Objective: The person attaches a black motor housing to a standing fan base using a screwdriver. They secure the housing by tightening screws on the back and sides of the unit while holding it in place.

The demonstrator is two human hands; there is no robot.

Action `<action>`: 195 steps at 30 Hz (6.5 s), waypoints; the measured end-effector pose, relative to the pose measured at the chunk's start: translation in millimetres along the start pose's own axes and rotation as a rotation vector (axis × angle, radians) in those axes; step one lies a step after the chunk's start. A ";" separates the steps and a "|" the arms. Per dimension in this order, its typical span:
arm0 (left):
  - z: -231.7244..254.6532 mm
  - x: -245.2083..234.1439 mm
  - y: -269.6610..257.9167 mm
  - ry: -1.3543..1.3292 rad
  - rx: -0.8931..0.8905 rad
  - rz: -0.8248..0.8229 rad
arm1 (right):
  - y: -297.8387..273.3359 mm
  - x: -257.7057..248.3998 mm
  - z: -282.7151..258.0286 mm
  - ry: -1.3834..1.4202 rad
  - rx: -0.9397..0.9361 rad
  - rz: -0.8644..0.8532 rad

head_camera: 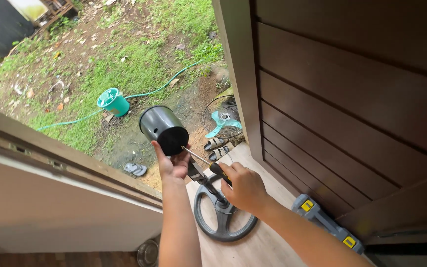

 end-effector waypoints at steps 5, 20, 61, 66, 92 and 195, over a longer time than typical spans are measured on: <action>6.6 4.5 -1.5 -0.002 0.023 -0.026 | 3.1 -1.2 6.3 0.017 -0.088 0.019; -0.4 5.9 -5.7 -0.036 0.055 -0.128 | -2.6 4.2 8.1 0.049 -0.123 0.058; -2.7 13.1 3.7 -0.202 0.045 -0.088 | 2.8 15.2 -0.7 0.052 -0.134 0.123; -2.3 11.7 -1.2 -0.192 0.033 -0.098 | 2.5 12.5 -4.2 0.064 -0.137 0.134; -11.1 4.1 -28.9 -0.229 0.030 -0.062 | 3.5 -9.0 22.9 0.299 -0.043 0.083; -10.4 -16.2 -27.4 -0.155 -0.110 -0.114 | 61.4 151.9 42.4 0.954 0.287 0.035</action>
Point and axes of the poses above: each hand's wrist, its own y-axis towards the middle knuckle, its own x-axis out of the palm, z = x × y, the point moved 7 cm from there along y, towards the middle knuckle, and after that the axes turned 10 degrees about z, right-handed, at the moved point
